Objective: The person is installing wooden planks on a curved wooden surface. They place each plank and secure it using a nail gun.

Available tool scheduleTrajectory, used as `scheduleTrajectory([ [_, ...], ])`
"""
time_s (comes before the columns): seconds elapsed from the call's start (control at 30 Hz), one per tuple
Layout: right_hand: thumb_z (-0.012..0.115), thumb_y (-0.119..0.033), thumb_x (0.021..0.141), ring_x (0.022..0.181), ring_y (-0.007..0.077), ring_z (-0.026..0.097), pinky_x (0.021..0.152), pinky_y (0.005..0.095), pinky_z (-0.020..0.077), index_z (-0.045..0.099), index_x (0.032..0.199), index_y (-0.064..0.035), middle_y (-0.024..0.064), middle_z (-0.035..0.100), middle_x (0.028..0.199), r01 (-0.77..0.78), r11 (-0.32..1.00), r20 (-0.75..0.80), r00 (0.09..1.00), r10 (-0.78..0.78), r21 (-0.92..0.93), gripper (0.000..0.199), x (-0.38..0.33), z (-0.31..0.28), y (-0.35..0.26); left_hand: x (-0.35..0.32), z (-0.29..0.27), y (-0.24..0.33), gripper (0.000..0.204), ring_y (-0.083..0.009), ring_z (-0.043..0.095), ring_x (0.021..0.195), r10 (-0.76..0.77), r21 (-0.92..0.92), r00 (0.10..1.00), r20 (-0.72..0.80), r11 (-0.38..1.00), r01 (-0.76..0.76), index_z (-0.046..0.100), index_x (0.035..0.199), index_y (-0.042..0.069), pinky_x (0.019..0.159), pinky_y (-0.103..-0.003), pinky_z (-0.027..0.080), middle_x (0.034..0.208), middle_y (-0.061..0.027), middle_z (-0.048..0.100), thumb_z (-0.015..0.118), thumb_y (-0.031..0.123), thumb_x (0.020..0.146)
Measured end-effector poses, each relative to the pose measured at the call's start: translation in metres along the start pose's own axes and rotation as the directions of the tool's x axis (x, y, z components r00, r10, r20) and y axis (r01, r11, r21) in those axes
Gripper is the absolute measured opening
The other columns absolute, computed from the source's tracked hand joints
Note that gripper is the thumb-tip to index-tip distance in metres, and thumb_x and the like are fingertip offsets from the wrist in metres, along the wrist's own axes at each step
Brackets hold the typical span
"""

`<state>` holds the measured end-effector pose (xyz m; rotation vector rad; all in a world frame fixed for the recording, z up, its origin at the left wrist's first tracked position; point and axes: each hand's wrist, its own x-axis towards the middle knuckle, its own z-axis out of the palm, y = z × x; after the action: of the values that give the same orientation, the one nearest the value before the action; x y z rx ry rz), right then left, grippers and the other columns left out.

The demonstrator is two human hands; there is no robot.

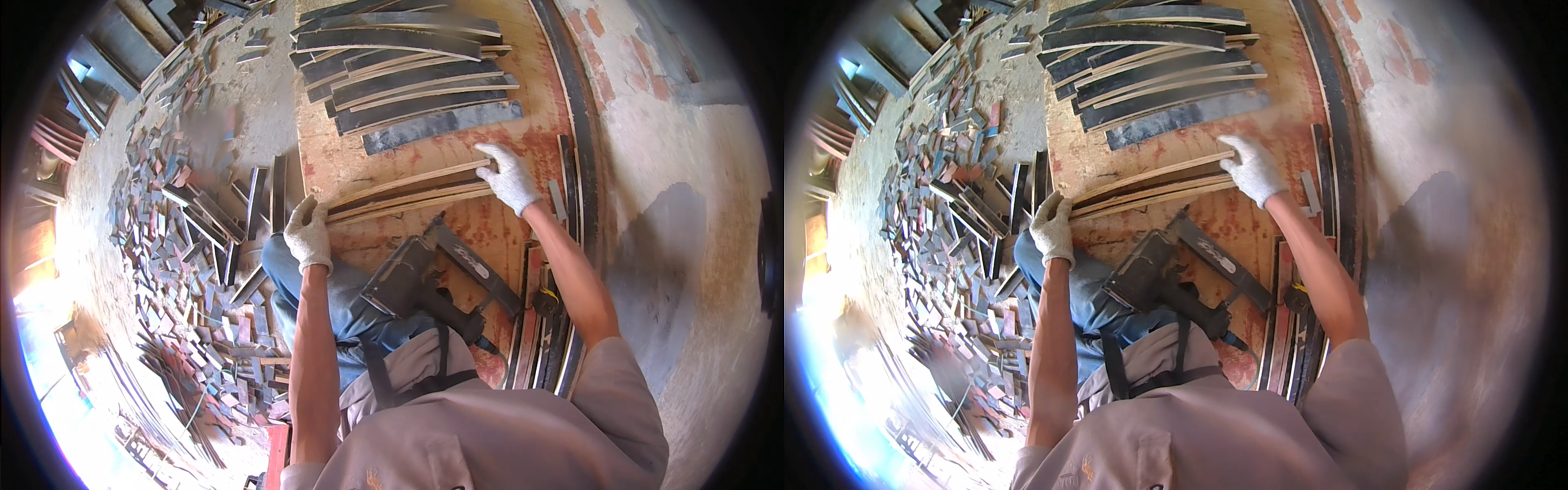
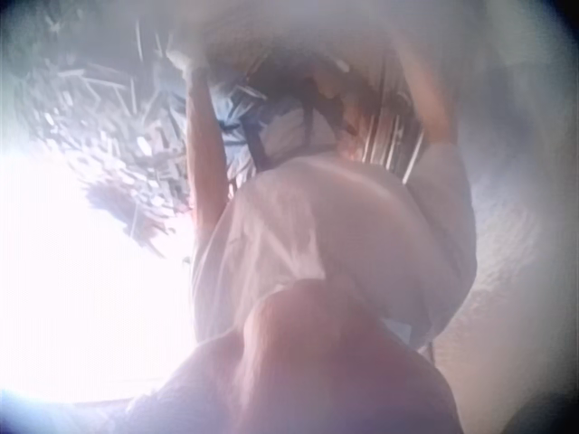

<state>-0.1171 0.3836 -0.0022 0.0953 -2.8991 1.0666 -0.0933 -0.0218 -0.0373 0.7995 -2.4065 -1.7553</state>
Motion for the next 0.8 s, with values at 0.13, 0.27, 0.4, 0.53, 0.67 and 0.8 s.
scheduleTrajectory([
  [0.13, 0.077, -0.043, 0.089, 0.109, 0.0317, 0.069, 0.088, 0.0426, 0.0555, 0.064, 0.127, -0.005, 0.0214, 0.071, 0.115, -0.49, 0.864, -0.127, 0.87, 0.476, -0.118, 0.055, -0.027, -0.015, 0.001, -0.001, 0.005, -0.003, 0.039, -0.0191, 0.07, 0.099, -0.015, -0.011, 0.997, -0.071, 1.0, 0.014, 0.074, 0.119, 0.001, 0.094, -0.033, 0.053, 0.108, -0.0111, 0.076, 0.083, 0.014, 0.083],
  [0.27, 0.072, -0.048, 0.091, 0.099, 0.0305, 0.072, 0.087, 0.0423, 0.0546, 0.064, 0.127, -0.0038, 0.0148, 0.074, 0.107, -0.618, 0.783, -0.026, 0.786, 0.618, -0.069, 0.058, -0.045, -0.001, 0.003, -0.002, -0.004, -0.008, 0.039, -0.019, 0.07, 0.098, -0.035, 0.074, 0.994, -0.102, 0.996, 0.043, 0.074, 0.117, -0.001, 0.092, -0.032, 0.054, 0.107, -0.0124, 0.076, 0.084, 0.017, 0.083],
  [0.4, 0.07, -0.041, 0.094, 0.104, 0.0273, 0.073, 0.089, 0.0377, 0.0549, 0.068, 0.123, -0.0041, 0.0143, 0.075, 0.11, -0.461, 0.877, -0.232, 0.846, 0.48, 0.133, 0.047, -0.041, 0.0, 0.026, 0.0, -0.002, -0.008, 0.037, -0.0173, 0.07, 0.093, -0.064, 0.057, 0.996, -0.068, 0.996, 0.068, 0.075, 0.114, -0.001, 0.087, -0.031, 0.055, 0.103, -0.0116, 0.077, 0.084, 0.019, 0.083],
  [0.53, 0.075, -0.027, 0.093, 0.112, 0.0254, 0.07, 0.094, 0.0354, 0.0542, 0.064, 0.129, -0.0029, 0.0152, 0.072, 0.122, -0.345, 0.929, -0.288, 0.883, 0.37, 0.135, 0.045, 0.004, -0.007, 0.046, 0.002, 0.001, -0.012, 0.038, -0.0168, 0.07, 0.092, -0.061, 0.054, 0.996, -0.066, 0.996, 0.064, 0.075, 0.114, -0.001, 0.088, -0.031, 0.055, 0.102, -0.0111, 0.077, 0.084, 0.021, 0.084],
  [0.67, 0.084, -0.038, 0.081, 0.131, 0.0414, 0.054, 0.109, 0.0467, 0.0443, 0.043, 0.15, -0.0028, 0.0272, 0.056, 0.142, -0.367, 0.865, -0.34, 0.907, 0.249, -0.343, 0.087, 0.059, -0.016, 0.062, 0.0, 0.001, -0.007, 0.039, -0.0188, 0.07, 0.097, -0.088, 0.058, 0.996, -0.029, 0.994, 0.089, 0.074, 0.116, -0.002, 0.092, -0.032, 0.054, 0.107, -0.0123, 0.076, 0.083, 0.021, 0.086],
  [0.8, 0.09, -0.034, 0.072, 0.126, 0.0419, 0.056, 0.108, 0.0472, 0.0451, 0.044, 0.147, -0.0029, 0.026, 0.058, 0.138, -0.353, 0.865, -0.235, 0.93, 0.283, -0.355, 0.094, 0.086, -0.015, 0.061, 0.0, 0.0, -0.006, 0.038, -0.0191, 0.07, 0.099, -0.078, 0.043, 0.997, -0.023, 0.996, 0.079, 0.073, 0.117, -0.001, 0.092, -0.032, 0.054, 0.108, -0.0122, 0.076, 0.082, 0.02, 0.086],
])
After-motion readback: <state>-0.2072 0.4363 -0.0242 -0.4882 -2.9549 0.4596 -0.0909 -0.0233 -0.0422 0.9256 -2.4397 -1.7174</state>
